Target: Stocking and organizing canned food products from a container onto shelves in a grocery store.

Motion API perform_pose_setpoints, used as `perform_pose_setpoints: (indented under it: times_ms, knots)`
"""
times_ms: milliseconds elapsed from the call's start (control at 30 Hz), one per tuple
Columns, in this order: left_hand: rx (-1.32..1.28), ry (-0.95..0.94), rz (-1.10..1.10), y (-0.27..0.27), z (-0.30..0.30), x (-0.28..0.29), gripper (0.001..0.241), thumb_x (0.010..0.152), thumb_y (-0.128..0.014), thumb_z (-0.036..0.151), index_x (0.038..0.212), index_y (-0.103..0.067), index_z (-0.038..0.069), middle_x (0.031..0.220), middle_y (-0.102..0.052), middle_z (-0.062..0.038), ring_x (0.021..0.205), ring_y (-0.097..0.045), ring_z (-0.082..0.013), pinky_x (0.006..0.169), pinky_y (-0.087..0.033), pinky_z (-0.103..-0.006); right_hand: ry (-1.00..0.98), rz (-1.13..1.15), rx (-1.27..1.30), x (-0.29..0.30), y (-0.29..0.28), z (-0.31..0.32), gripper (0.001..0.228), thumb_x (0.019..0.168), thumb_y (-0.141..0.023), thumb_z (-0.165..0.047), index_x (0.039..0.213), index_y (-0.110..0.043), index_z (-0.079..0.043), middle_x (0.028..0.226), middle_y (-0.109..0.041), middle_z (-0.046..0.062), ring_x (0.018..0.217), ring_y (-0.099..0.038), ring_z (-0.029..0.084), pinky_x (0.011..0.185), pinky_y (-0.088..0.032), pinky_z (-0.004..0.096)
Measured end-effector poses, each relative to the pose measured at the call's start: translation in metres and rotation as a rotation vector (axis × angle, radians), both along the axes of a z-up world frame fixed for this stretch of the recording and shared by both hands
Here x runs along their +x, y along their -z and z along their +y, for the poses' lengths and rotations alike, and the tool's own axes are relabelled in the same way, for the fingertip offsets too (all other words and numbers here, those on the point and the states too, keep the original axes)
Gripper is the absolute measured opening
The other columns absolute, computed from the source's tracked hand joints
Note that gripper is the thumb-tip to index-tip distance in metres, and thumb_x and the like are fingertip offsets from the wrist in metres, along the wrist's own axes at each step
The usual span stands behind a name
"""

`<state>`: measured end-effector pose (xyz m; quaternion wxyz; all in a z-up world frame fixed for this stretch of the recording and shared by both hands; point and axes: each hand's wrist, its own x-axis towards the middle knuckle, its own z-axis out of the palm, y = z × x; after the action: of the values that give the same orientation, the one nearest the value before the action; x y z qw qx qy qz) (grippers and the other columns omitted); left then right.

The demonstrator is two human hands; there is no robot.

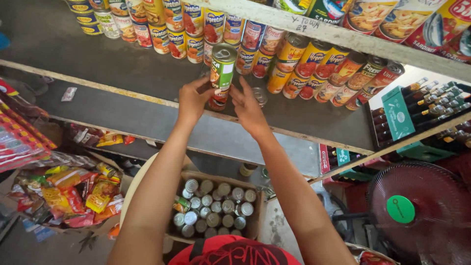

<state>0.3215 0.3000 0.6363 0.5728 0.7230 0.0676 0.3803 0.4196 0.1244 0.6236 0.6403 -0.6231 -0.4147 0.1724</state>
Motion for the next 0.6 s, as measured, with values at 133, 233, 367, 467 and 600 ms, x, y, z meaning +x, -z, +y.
perform_pose_setpoints:
  times_ms: [133, 233, 367, 467, 600]
  knots:
    - [0.002, -0.060, 0.016, 0.005, 0.006, 0.006, 0.038, 0.083, -0.081, 0.001, 0.120, -0.073, -0.003, 0.108, -0.079, -0.013, 0.094, -0.073, -0.0116, 0.081, -0.057, -0.0264, -0.015, 0.015, 0.048, 0.002, 0.011, 0.006, 0.091, 0.087, -0.040, 0.021, 0.166, -0.006, -0.009, 0.165, -0.039, 0.021, 0.153, -0.039, 0.030, 0.124, -0.033, 0.041]
    - [-0.035, -0.003, 0.000, 0.012, 0.008, 0.010, 0.038, 0.084, -0.078, 0.000, 0.122, -0.072, -0.004, 0.109, -0.079, -0.012, 0.094, -0.072, -0.0110, 0.082, -0.057, -0.0262, 0.013, -0.029, 0.040, 0.001, 0.013, 0.006, 0.090, 0.088, -0.041, 0.020, 0.166, -0.008, -0.009, 0.164, -0.040, 0.021, 0.152, -0.041, 0.029, 0.123, -0.034, 0.041]
    - [-0.101, 0.012, -0.027, 0.014, 0.007, 0.009, 0.037, 0.085, -0.080, 0.001, 0.121, -0.073, -0.004, 0.110, -0.079, -0.012, 0.095, -0.072, -0.0099, 0.083, -0.057, -0.0257, 0.038, -0.107, -0.024, -0.005, 0.006, 0.003, 0.092, 0.087, -0.044, 0.020, 0.166, -0.007, -0.010, 0.165, -0.040, 0.021, 0.153, -0.040, 0.028, 0.122, -0.034, 0.038]
    - [-0.103, -0.003, -0.007, 0.015, 0.007, 0.007, 0.037, 0.086, -0.080, 0.002, 0.121, -0.072, -0.004, 0.110, -0.079, -0.012, 0.095, -0.072, -0.0097, 0.082, -0.058, -0.0255, 0.048, -0.181, -0.102, -0.016, -0.002, -0.001, 0.095, 0.086, -0.045, 0.019, 0.166, -0.004, -0.013, 0.166, -0.038, 0.021, 0.153, -0.039, 0.028, 0.120, -0.035, 0.038]
    - [-0.015, -0.031, -0.036, 0.026, 0.013, 0.013, 0.037, 0.086, -0.080, 0.002, 0.122, -0.072, -0.005, 0.113, -0.078, -0.013, 0.098, -0.071, -0.0093, 0.084, -0.057, -0.0252, 0.062, -0.372, -0.171, -0.040, -0.027, -0.002, 0.103, 0.082, -0.048, 0.020, 0.166, 0.002, -0.014, 0.167, -0.031, 0.026, 0.155, -0.032, 0.033, 0.121, -0.034, 0.039]
